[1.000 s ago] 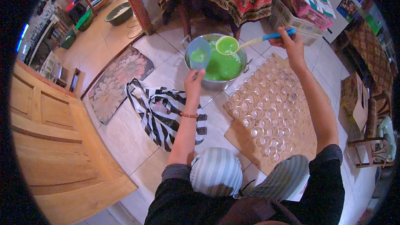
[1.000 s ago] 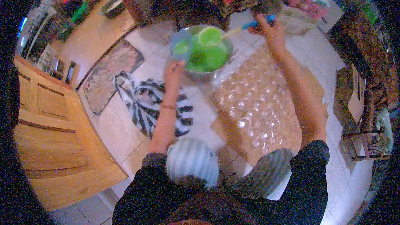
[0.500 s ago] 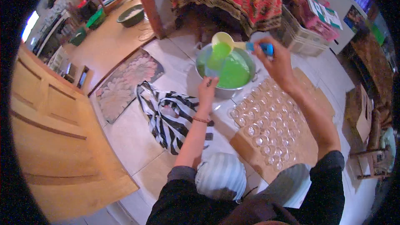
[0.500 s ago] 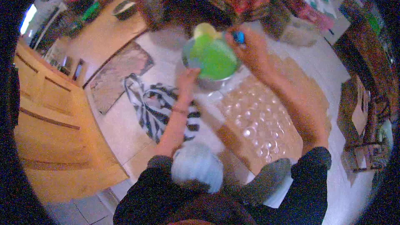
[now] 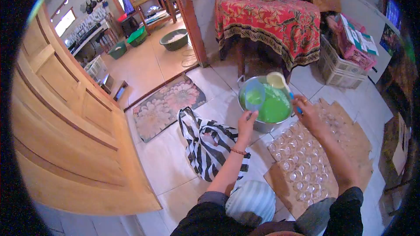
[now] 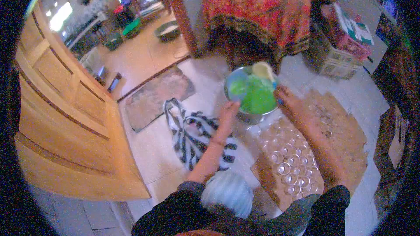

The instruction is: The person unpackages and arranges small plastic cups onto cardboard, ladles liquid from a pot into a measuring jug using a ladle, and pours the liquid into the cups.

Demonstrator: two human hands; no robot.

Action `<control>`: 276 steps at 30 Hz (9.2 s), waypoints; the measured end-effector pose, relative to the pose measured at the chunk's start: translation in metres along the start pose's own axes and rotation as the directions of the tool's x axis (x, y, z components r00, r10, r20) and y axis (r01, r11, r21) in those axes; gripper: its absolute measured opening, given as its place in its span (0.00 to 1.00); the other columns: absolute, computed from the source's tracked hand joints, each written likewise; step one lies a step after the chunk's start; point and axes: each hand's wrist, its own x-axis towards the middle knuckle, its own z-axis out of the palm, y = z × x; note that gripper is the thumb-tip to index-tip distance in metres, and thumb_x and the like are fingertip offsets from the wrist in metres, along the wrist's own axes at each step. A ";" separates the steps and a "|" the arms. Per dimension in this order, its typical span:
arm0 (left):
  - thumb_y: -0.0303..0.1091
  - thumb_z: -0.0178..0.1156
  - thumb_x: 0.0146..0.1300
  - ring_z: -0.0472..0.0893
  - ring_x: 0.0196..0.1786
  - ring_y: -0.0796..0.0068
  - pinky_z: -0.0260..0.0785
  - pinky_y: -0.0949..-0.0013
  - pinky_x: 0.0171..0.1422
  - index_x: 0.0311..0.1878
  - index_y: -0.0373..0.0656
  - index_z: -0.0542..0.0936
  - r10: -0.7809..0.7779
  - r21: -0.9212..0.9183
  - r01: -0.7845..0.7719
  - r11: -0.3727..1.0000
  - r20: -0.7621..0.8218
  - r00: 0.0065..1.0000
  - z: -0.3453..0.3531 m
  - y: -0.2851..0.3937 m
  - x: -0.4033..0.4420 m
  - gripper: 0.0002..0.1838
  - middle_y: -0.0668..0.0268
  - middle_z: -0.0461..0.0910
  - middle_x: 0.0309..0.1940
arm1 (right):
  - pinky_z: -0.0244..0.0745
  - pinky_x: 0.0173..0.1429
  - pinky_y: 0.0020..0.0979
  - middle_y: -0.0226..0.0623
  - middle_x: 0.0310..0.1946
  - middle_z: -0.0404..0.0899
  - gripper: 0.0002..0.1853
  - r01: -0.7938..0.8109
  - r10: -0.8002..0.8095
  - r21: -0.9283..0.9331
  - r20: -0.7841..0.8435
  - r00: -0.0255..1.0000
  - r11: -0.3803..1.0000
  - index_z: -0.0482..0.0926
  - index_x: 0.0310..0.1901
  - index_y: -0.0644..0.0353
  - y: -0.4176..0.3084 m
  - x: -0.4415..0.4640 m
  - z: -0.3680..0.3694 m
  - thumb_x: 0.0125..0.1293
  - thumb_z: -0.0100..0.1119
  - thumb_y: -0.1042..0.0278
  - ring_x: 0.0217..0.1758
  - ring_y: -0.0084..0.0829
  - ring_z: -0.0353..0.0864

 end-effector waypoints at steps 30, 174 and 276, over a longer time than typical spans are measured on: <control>0.34 0.56 0.64 0.72 0.55 0.71 0.64 0.71 0.57 0.50 0.31 0.76 0.151 0.113 -0.188 0.976 0.275 0.950 0.072 0.063 -0.078 0.17 0.55 0.75 0.52 | 0.73 0.46 0.29 0.27 0.35 0.78 0.17 -0.543 0.580 0.802 0.573 0.580 -0.249 0.77 0.43 0.57 -0.097 -0.006 0.004 0.65 0.55 0.51 0.40 0.22 0.76; 0.35 0.52 0.54 0.53 0.69 0.44 0.38 0.43 0.72 0.54 0.41 0.72 -0.131 0.611 -0.669 0.424 0.772 0.622 -0.153 -0.170 -0.286 0.22 0.47 0.58 0.65 | 0.70 0.32 0.27 0.30 0.22 0.74 0.20 -0.884 0.803 0.161 0.373 0.466 0.439 0.79 0.34 0.65 0.010 -0.199 -0.024 0.62 0.51 0.53 0.25 0.21 0.72; 0.35 0.51 0.56 0.54 0.68 0.42 0.38 0.38 0.70 0.55 0.42 0.69 -0.014 0.562 -0.663 0.494 0.768 0.641 -0.137 -0.162 -0.277 0.22 0.47 0.58 0.65 | 0.69 0.30 0.26 0.33 0.24 0.76 0.20 -0.927 0.879 0.121 0.292 0.376 0.356 0.79 0.34 0.67 0.030 -0.249 -0.066 0.60 0.52 0.53 0.25 0.21 0.72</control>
